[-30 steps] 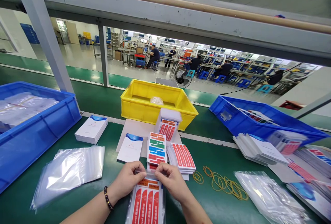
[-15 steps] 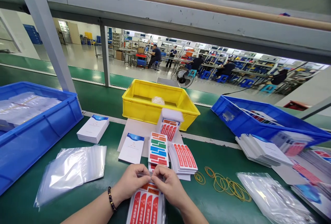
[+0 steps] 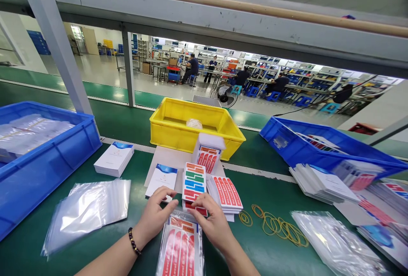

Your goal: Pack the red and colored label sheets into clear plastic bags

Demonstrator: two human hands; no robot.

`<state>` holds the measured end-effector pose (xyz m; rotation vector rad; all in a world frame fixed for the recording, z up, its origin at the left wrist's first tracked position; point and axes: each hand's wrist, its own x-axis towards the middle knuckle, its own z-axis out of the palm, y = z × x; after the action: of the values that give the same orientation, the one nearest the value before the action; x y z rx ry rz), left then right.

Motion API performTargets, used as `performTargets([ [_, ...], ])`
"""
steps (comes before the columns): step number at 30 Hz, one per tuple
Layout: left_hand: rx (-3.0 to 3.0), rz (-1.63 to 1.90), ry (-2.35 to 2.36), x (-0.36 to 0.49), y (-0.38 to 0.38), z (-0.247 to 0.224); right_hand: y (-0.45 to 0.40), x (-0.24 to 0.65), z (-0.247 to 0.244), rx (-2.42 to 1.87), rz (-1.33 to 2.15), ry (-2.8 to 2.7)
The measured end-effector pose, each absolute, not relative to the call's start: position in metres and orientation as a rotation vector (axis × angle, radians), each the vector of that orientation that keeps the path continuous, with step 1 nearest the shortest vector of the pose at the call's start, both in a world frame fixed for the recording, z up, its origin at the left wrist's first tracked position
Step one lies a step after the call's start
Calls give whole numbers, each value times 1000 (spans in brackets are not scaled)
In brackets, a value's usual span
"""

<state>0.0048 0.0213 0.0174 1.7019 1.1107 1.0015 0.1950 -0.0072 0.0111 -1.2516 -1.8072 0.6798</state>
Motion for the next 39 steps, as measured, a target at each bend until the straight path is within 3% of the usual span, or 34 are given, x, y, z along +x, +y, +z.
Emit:
performTargets([
  [7, 1673, 1107, 1188, 4, 23, 17, -12, 191, 12, -1199, 412, -1911],
  [15, 1677, 1134, 1183, 4, 22, 14, -30, 165, -6, -1249, 600, -2394],
  [30, 1828, 1188, 1122, -5, 13, 27, -27, 170, 2, -1292, 720, -2404],
  [39, 1924, 824, 1789, -94, 2, 62, -24, 171, 5, -1126, 499, -2292],
])
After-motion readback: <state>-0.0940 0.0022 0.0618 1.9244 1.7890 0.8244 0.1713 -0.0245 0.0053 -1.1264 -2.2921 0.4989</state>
